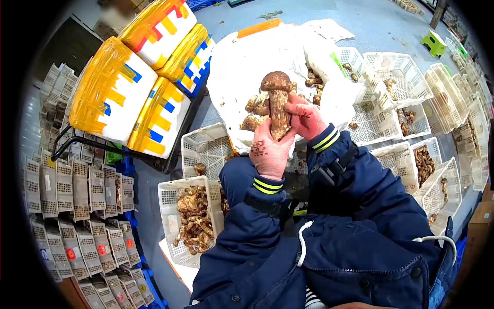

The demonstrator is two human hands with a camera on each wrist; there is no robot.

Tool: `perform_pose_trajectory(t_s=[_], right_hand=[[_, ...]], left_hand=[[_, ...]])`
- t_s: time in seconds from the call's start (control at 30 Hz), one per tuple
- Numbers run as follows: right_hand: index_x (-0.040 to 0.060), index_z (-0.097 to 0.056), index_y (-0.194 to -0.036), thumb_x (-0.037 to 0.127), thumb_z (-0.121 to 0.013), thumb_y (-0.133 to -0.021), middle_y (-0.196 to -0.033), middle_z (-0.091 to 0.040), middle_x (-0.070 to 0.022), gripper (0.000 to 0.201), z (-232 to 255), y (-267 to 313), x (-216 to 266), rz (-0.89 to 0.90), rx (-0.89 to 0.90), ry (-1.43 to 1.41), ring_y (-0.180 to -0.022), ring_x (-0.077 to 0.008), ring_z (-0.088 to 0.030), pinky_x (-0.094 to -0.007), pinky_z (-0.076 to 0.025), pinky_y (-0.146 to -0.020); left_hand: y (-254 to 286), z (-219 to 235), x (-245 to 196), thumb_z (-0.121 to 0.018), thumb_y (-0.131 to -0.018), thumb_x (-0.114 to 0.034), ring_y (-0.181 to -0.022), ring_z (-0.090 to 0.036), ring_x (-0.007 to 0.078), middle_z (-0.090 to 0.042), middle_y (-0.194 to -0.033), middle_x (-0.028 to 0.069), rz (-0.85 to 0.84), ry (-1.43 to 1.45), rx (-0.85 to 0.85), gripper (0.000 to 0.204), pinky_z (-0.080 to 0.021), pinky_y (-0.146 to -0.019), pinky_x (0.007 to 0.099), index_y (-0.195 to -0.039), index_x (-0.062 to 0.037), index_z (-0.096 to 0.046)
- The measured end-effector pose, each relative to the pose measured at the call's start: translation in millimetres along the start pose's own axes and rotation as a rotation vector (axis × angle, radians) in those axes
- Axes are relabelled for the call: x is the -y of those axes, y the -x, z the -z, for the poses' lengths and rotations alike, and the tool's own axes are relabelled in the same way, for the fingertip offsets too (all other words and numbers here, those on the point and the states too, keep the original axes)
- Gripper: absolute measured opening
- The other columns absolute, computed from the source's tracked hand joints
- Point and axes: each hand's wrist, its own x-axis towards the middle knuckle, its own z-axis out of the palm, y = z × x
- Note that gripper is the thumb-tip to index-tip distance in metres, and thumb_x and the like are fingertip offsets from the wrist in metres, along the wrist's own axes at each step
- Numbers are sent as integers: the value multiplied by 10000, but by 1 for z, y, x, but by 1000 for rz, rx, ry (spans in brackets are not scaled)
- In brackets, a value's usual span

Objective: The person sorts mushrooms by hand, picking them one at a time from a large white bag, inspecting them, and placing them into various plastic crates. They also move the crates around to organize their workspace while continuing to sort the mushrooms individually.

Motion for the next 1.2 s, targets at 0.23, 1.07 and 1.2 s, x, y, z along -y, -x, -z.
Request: perform_pose_trajectory(t_s=[0.23, 1.07, 1.2], right_hand=[[-26, -422, -1202, 72, -490, -867, -1111, -537, -142, 356, 25, -1, -22, -123, -169, -263, -1029, -228, -528, -357, -423, -908], [13, -387, -1249, 327, -416, -907, -1246, -446, -211, 465, 16, 24, 1, -194, 65, -876, -1147, -334, -444, -483, -339, -976], [15, -405, -1227, 316, -441, -903, -1196, -488, -198, 444, 16, 24, 6, -260, -47, -789, -1124, -321, -467, -477, -355, -964]], left_hand=[[-1, 17, -17, -732, -659, -237, -910, -553, 290, -567, -989, 116, -182, -348, 5, 464, -457, -768, 340, -1041, -46, -549], [-5, 12, -38, -702, -750, -145, -659, -524, 80, -577, -767, 44, 217, 592, 201, 353, -449, -588, 213, -1026, 7, -542], [-5, 8, -25, -686, -753, -100, -668, -519, 71, -588, -848, 57, 2, 460, 200, 377, -430, -563, 201, -1076, 4, -522]])
